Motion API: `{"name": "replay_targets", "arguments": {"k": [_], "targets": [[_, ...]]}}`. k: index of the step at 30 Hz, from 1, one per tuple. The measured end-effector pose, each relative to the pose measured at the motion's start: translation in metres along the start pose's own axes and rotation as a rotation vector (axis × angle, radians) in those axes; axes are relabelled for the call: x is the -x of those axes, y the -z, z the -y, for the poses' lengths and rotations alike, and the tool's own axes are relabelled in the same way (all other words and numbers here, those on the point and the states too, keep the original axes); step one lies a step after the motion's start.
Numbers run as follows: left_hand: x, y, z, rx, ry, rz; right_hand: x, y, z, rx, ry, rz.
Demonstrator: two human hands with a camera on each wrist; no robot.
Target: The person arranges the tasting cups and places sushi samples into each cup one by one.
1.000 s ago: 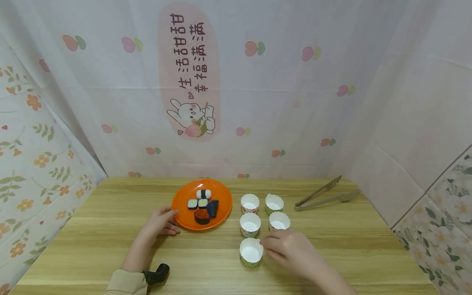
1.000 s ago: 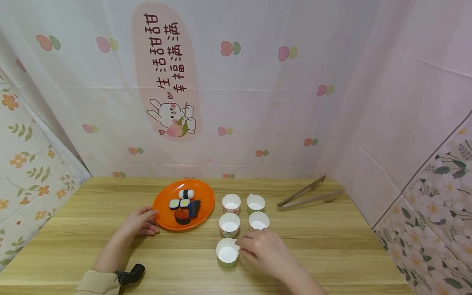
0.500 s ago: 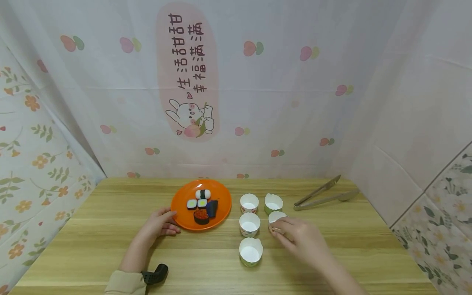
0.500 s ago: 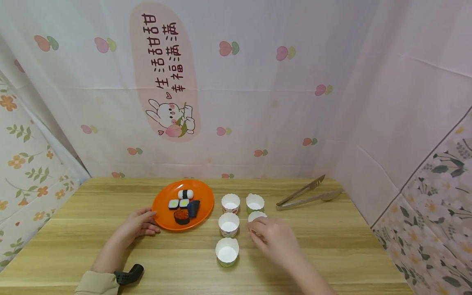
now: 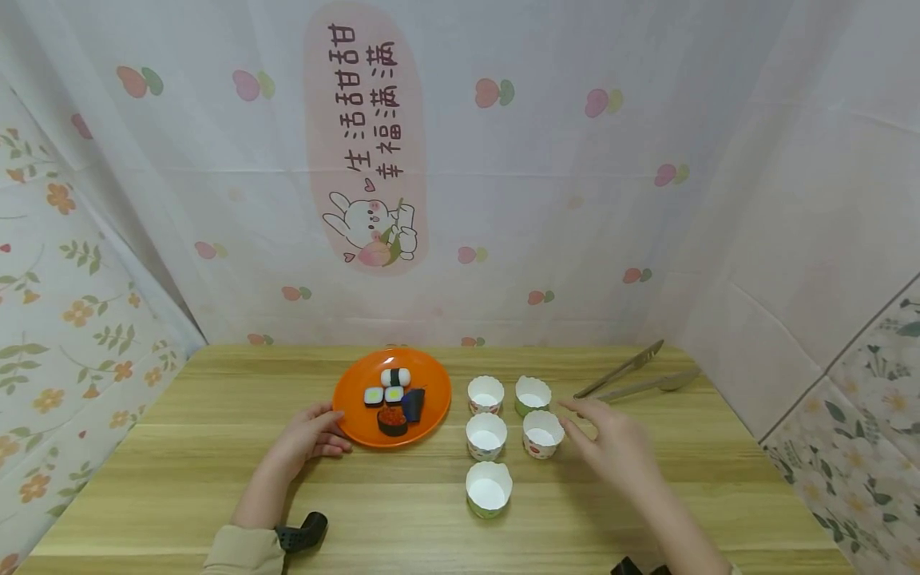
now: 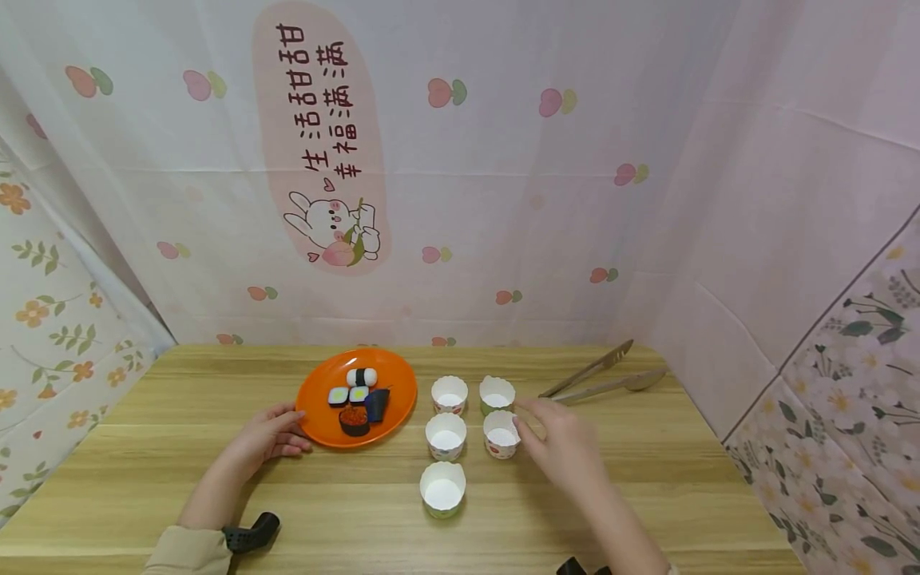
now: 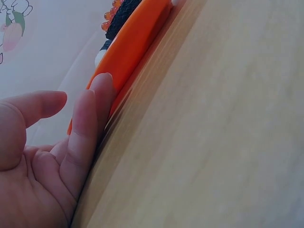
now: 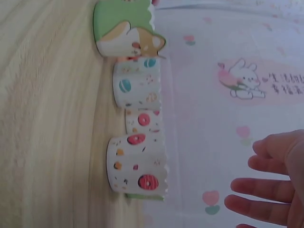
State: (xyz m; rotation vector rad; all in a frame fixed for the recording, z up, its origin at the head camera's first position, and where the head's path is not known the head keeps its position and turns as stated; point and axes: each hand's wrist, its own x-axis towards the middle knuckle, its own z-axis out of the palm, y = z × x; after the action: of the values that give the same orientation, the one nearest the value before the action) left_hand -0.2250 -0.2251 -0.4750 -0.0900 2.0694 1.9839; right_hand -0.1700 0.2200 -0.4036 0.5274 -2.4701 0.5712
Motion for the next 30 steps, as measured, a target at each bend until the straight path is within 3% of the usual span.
{"name": "replay_targets", "arguments": {"k": [11,23,30], "targets": [[0.000,0.000,0.000,0.004,-0.007,-0.001,-0.010,0.008,-0.016,-0.061,-0.363,-0.058],[0.001,-0.001,-0.001,0.009,-0.009,-0.024,-0.022,0.020,-0.035,-0.113,-0.601,-0.102],[0.001,-0.002,0.000,0.011,0.002,-0.038,-0.031,0.020,-0.046,-0.156,-0.795,-0.054]]}}
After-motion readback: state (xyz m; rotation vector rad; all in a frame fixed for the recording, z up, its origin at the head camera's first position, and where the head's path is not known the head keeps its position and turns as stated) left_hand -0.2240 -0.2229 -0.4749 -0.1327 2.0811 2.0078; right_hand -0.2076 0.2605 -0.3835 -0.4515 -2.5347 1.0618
